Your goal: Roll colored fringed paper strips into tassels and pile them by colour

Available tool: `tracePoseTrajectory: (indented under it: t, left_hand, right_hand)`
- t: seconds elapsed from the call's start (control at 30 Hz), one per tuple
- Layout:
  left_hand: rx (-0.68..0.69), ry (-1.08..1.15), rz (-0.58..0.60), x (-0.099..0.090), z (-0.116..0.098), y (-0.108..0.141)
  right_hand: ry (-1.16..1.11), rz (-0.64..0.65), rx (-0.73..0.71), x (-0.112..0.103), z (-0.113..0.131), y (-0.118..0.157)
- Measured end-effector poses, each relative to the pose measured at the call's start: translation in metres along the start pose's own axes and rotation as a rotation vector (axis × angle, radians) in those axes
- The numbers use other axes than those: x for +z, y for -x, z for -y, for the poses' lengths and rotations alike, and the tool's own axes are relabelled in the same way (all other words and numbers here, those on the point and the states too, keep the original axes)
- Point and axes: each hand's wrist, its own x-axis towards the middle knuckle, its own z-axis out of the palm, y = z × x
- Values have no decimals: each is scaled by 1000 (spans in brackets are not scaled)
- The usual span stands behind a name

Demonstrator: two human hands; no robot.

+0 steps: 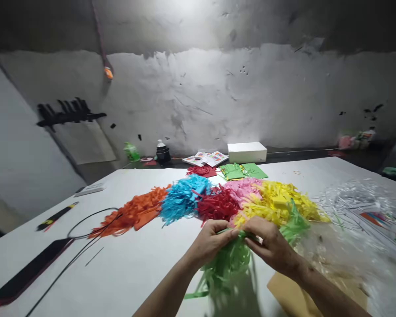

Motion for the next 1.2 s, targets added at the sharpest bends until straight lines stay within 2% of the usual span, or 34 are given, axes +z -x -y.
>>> tracePoseTrajectory:
  t: [0.13, 0.27, 0.43, 0.57, 0.67, 0.77, 0.93, 1.0, 1.1, 1.2]
  left_hand:
    - [-18, 188, 5, -20, 8, 29]
    - [-40, 267, -44, -31, 14, 51]
    - [-18, 300, -24, -35, 15, 65]
    - [-24, 419, 18, -36, 21, 70]
    - [-24, 461, 22, -36, 28, 71]
    - [-1, 376, -36, -36, 31, 68]
    - [127, 245, -148, -39, 27, 62]
    - [201, 216, -210, -43, 24, 60]
    - [323, 173, -354, -55, 21, 61]
    - [385, 303, -501, -72, 17, 64]
  right_hand:
    - [-172, 120, 140, 12, 9, -9]
    - [-344, 245, 195, 20, 26, -17]
    - [-355, 210, 245, 37, 39, -23]
    - [-607, 211, 412, 39, 33, -22]
    - [-731, 110, 487, 34, 29, -20]
    - [-778, 11, 514, 27, 29, -19]
    - [-726, -21, 471, 19, 30, -15]
    - [-667, -67, 469, 13, 26, -12]
    - [-597, -230, 480, 2, 11, -5]
    - [-585, -400, 506, -10, -12, 6]
